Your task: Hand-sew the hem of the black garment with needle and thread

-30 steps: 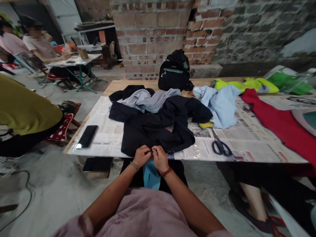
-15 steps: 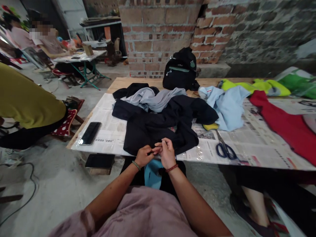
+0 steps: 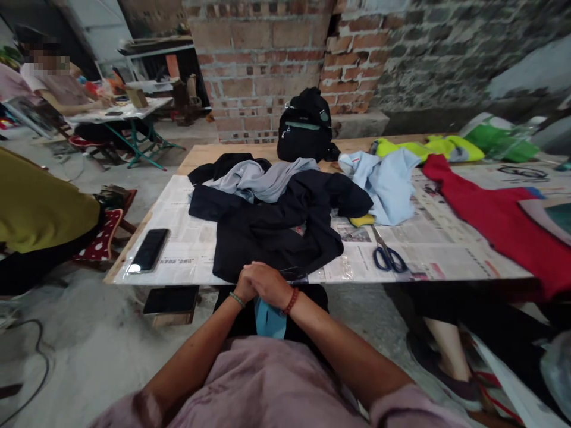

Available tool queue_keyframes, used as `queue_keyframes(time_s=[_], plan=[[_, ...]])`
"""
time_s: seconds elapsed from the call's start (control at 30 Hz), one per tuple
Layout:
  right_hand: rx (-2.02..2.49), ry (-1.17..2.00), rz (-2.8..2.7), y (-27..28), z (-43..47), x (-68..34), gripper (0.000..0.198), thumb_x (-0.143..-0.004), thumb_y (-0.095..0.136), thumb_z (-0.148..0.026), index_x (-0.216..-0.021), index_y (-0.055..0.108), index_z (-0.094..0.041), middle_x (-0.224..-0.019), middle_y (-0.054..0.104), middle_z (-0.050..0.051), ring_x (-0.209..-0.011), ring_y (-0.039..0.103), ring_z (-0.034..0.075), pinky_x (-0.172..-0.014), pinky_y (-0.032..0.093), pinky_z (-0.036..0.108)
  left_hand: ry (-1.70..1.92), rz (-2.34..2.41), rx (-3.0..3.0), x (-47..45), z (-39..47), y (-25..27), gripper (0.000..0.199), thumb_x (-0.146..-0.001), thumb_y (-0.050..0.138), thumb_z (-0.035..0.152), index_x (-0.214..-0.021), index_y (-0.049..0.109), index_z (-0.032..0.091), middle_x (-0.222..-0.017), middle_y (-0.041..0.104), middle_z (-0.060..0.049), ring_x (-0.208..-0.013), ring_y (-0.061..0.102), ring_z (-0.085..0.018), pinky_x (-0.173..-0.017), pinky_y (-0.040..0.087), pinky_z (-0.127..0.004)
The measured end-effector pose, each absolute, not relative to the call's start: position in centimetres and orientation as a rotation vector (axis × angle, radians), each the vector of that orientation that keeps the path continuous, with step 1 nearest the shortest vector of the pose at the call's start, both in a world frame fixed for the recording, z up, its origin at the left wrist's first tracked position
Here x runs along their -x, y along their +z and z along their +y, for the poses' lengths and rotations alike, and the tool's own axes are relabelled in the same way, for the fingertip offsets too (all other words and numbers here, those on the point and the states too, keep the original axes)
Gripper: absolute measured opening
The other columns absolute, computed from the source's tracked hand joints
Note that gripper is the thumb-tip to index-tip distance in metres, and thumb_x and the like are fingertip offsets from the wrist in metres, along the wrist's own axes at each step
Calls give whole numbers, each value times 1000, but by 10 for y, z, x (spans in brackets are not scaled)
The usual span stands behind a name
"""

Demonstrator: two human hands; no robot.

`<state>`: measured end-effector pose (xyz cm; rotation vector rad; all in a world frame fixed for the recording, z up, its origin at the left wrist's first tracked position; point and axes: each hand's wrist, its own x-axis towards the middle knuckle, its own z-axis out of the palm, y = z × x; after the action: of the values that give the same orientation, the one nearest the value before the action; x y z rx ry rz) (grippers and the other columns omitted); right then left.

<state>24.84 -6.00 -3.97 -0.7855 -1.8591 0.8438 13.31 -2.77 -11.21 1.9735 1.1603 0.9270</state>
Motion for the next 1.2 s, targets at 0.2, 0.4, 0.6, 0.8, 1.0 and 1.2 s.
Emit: queue_keyframes(time_s=[0.2,0.4,0.6,0.8,1.0,1.2], plan=[[801,245,-2280,-36,-41,-309,22,-81,44,-16,-94,60,-23,-95,64,5,-108,51,18,-98,33,48,931,1131,-2141,-135,-30,-102,8,-69,55,16,-69,63,16,-70,58,-2,-68,54,-12,-64,44,-23],[1038,40,-2176,-20,-21,-368,24,-83,40,-17,-94,61,-23,-98,63,4,-108,51,17,-99,35,47,923,1192,-2153,-138,-34,-95,11,-71,54,17,-64,62,17,-65,55,0,-63,51,-10,-59,40,-20],[1112,-154,-2096,-17,-17,-399,25,-83,39,-15,-97,59,-22,-100,62,6,-109,50,17,-99,35,45,925,1186,-2145,-137,-34,-94,11,-71,54,18,-64,63,17,-64,55,0,-62,51,-9,-58,40,-20],[1165,-281,-2020,-6,-19,-420,22,-82,42,-16,-95,60,-21,-98,63,6,-105,52,18,-97,38,44,922,1177,-2139,-138,-34,-92,11,-71,54,17,-64,62,17,-63,54,0,-62,50,-9,-59,40,-20],[1254,-446,-1989,13,-22,-437,20,-80,44,-13,-91,59,-18,-94,63,8,-102,54,18,-95,40,41,918,1182,-2155,-137,-33,-93,10,-71,54,17,-65,63,17,-64,54,0,-63,51,-9,-59,40,-19],[1311,-409,-1799,35,-29,-437,18,-81,43,-17,-90,59,-18,-94,63,7,-98,56,19,-90,43,39,960,1163,-2155,-137,-34,-95,10,-71,55,17,-65,62,17,-64,55,0,-62,51,-9,-59,40,-19]])
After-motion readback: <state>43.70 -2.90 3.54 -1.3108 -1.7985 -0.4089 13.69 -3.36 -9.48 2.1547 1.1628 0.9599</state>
